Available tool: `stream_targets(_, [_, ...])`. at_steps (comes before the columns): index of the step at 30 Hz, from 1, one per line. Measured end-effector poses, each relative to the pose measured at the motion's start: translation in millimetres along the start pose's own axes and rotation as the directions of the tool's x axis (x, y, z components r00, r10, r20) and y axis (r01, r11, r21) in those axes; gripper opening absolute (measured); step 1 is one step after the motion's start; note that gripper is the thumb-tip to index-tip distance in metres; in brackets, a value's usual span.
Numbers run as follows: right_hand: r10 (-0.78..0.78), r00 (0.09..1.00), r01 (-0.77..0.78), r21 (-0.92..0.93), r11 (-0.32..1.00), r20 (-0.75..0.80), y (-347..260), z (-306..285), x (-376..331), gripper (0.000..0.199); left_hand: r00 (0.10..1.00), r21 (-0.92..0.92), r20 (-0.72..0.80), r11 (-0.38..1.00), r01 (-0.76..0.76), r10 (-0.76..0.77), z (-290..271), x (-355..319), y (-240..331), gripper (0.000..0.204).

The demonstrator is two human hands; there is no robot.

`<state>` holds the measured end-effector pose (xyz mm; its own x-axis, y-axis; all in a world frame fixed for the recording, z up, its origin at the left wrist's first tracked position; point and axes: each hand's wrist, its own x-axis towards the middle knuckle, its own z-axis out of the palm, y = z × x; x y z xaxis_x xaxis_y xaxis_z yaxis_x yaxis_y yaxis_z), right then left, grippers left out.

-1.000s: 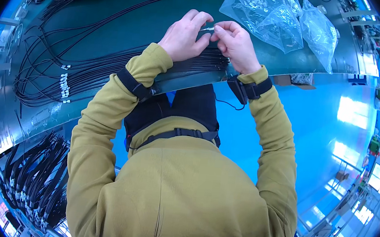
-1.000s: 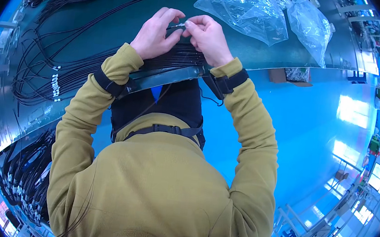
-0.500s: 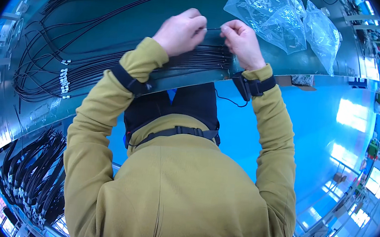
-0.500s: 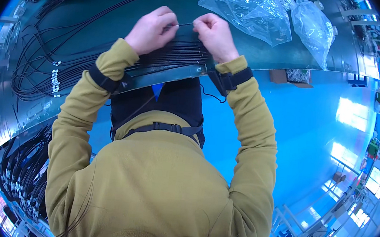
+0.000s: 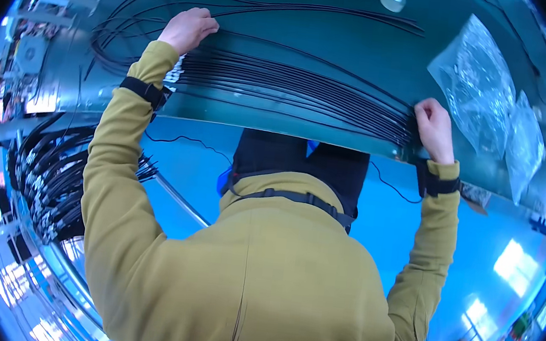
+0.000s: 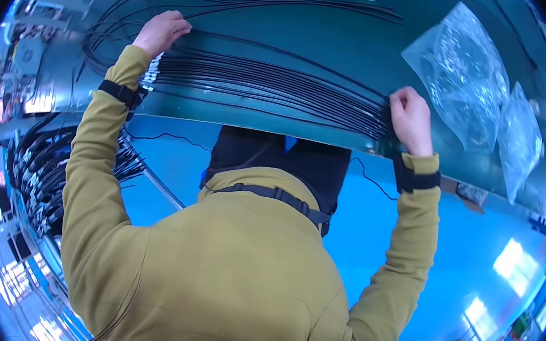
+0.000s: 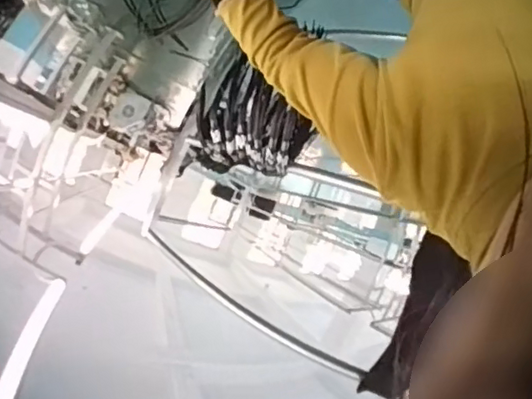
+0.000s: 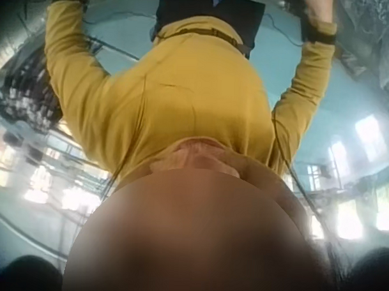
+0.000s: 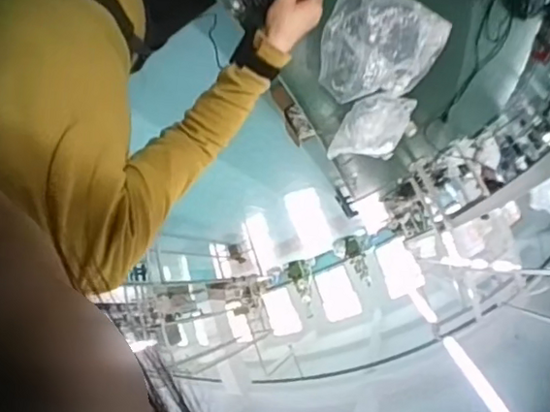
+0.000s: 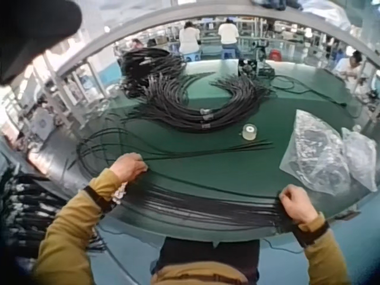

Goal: Manually attaching connectors and terminals to the ends of pre-cut wires at a production workbench.

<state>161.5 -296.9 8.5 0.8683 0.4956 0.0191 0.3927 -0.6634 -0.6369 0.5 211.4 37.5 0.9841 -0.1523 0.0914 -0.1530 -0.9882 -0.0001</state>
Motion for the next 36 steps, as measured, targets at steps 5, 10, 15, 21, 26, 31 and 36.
stream_targets(5, [0.022, 0.998, -0.02, -0.033, 0.999, 0.057, -9, -4, -1, 0.012, 0.99, 0.08, 0.121, 0.995, 0.063, -0.072, -3, -22, -14, 0.01])
stream_targets(10, [-0.024, 0.981, 0.027, -0.013, 1.0, 0.19, -13, -10, -12, 0.013, 0.925, 0.262, 0.332, 0.96, 0.096, -0.183, -21, -30, 6, 0.01])
stream_targets(15, [0.302, 0.83, -0.544, 0.8, 0.254, 0.469, 4, -35, 5, 0.009, 0.92, 0.25, 0.256, 0.94, 0.234, -0.297, -24, 22, 33, 0.014])
stream_targets(21, [0.078, 0.905, -0.25, 0.672, -0.697, 0.417, 15, -26, 5, 0.02, 0.953, 0.043, 0.057, 0.954, 0.297, -0.299, 16, 96, 63, 0.025])
stream_targets(26, [0.214, 0.843, -0.148, 0.595, -0.79, 0.493, -2, -2, -15, 0.024, 0.986, -0.137, 0.007, 0.977, 0.166, -0.166, 14, 71, 55, 0.022])
stream_targets(31, [0.25, 0.892, -0.25, 0.872, -0.42, 0.376, -22, 5, -20, 0.02, 0.836, -0.091, 0.517, 0.96, 0.265, -0.181, -2, 78, 54, 0.02])
stream_targets(36, [0.265, 0.863, -0.346, 0.885, -0.31, 0.43, -35, 12, -15, 0.021, 0.96, -0.201, 0.281, 0.976, 0.085, -0.026, 7, 112, 88, 0.027])
